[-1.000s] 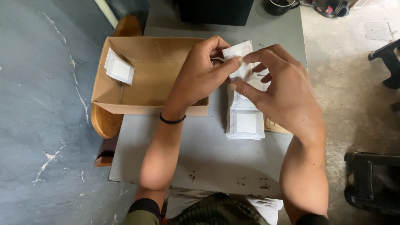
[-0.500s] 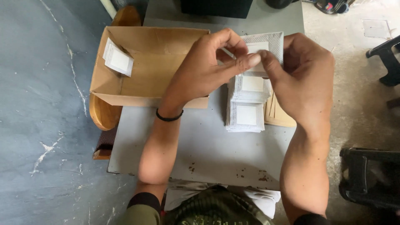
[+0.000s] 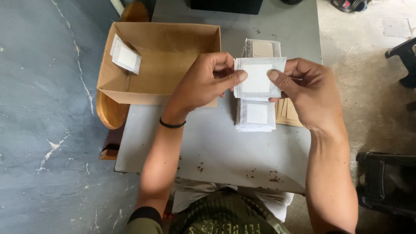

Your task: Stacking small coffee packets from a box into neat piles on a table.

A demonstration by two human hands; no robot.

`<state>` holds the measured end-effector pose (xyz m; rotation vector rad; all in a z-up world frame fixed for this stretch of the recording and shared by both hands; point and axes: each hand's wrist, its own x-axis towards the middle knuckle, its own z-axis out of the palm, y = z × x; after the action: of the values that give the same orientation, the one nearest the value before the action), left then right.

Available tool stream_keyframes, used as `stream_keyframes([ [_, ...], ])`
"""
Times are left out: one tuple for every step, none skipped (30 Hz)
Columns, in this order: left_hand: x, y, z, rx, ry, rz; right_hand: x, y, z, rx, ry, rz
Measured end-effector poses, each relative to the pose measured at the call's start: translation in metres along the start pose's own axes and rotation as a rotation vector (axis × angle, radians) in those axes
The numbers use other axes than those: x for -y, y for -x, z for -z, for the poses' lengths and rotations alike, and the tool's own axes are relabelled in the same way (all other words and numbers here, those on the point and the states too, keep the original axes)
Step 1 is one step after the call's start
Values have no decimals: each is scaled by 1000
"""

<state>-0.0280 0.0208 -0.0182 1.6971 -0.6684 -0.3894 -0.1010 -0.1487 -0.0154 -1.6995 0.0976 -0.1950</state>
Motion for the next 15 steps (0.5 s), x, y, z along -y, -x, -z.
stream_keyframes([
  [3, 4, -3, 1, 0, 5, -3, 4, 1, 0, -2, -5],
  [7, 8, -6, -18, 12, 21, -5, 6, 2, -7, 34, -27],
  [10, 11, -9, -37, 24, 37, -8, 8, 3, -14, 70, -49],
  [14, 13, -13, -34, 25, 42, -13, 11, 3, -15, 69, -53],
  [19, 16, -16, -47, 41, 40, -17, 14, 3, -64, 45, -99],
  [24, 18, -20, -56, 59, 37, -22, 17, 4, -116, 22, -145],
  [28, 20, -24, -51, 61, 40, -29, 20, 5, -120, 22, -150],
  [31, 22, -28, -64, 68, 85, -35, 22, 5, -116, -11, -125],
  [35, 24, -32, -76, 74, 129, -42, 24, 6, -111, -45, -100],
  [40, 25, -36, -73, 78, 132, -44, 27, 6, -113, -42, -105],
  [44, 26, -39, -83, 85, 149, -46, 30, 6, -113, 31, -108],
  [48, 26, -41, -98, 88, 163, -48, 30, 6, -109, 102, -105],
  [56, 26, -42, -99, 88, 164, -58, 30, 8, -108, 102, -106],
  [64, 27, -44, -79, 148, 137, -67, 30, 11, -113, 113, -45],
  [72, 28, -46, -60, 209, 111, -77, 30, 13, -119, 123, 15],
])
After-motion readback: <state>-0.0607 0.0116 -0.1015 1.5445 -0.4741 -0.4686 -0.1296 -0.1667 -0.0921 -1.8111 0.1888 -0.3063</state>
